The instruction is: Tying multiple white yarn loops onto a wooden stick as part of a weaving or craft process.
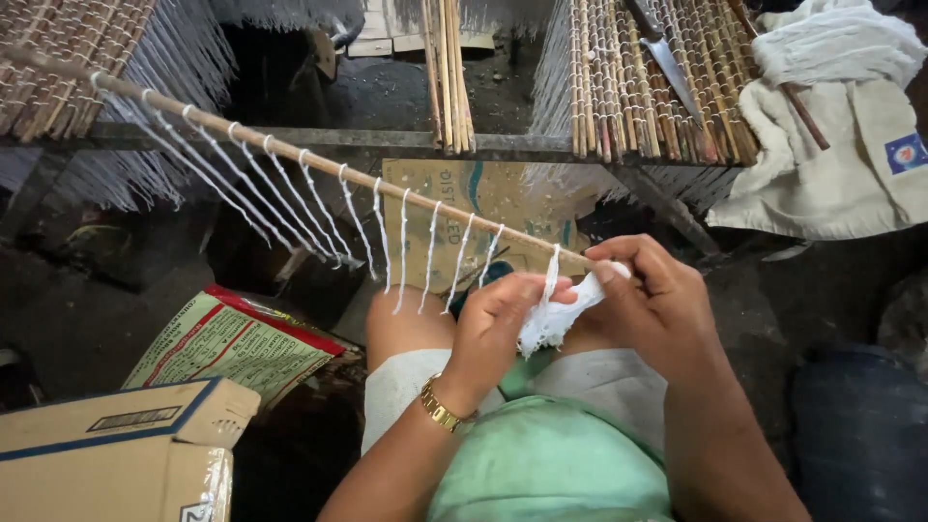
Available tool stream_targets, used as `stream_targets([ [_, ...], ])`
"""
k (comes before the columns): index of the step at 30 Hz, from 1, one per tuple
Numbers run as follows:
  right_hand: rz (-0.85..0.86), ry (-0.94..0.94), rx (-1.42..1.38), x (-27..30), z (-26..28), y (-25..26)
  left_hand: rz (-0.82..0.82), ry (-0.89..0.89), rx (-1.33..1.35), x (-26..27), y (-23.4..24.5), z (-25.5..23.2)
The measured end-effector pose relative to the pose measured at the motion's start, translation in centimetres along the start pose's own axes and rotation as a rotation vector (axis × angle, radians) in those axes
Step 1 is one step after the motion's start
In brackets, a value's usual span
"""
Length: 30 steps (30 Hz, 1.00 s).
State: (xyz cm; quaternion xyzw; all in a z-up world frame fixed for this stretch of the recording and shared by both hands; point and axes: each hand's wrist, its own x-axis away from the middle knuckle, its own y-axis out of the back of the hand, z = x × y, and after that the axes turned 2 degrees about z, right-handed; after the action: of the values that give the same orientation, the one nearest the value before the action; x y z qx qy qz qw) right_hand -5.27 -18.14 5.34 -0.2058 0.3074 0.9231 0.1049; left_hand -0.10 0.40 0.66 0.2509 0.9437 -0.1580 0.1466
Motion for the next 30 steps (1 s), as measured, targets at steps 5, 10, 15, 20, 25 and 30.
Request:
stream_targets([
  [5,0.051,0.057,0.093,0.4,0.6,-1.3,-0.144,-0.027,0.040,-0.9,-0.6,0.2],
  [10,0.146,0.043,0.299,2.2,-1.7,2.6,-0.272,-0.006,0.049,-1.3,2.6,0.8],
  [15,0.277,-0.677,0.374,7.4,-12.5,5.6,-0.372,0.382,-0.222,-1.6,5.1,-4.7],
  [20,0.568,-0.897,0.607,19.7,-35.1,7.5,-0.390,-0.039,0.128,-1.5,5.8,-3.9],
  [25,0.484,-0.924,0.838,12.3,-26.5,8.5,-0.310,-0.014,0.095,-0.9,4.7,-4.0],
  [30,0.036,-0.362,0.388,2.0,-0.3,6.8,-0.222,-0.020,0.060,-0.2,2.3,-2.7],
])
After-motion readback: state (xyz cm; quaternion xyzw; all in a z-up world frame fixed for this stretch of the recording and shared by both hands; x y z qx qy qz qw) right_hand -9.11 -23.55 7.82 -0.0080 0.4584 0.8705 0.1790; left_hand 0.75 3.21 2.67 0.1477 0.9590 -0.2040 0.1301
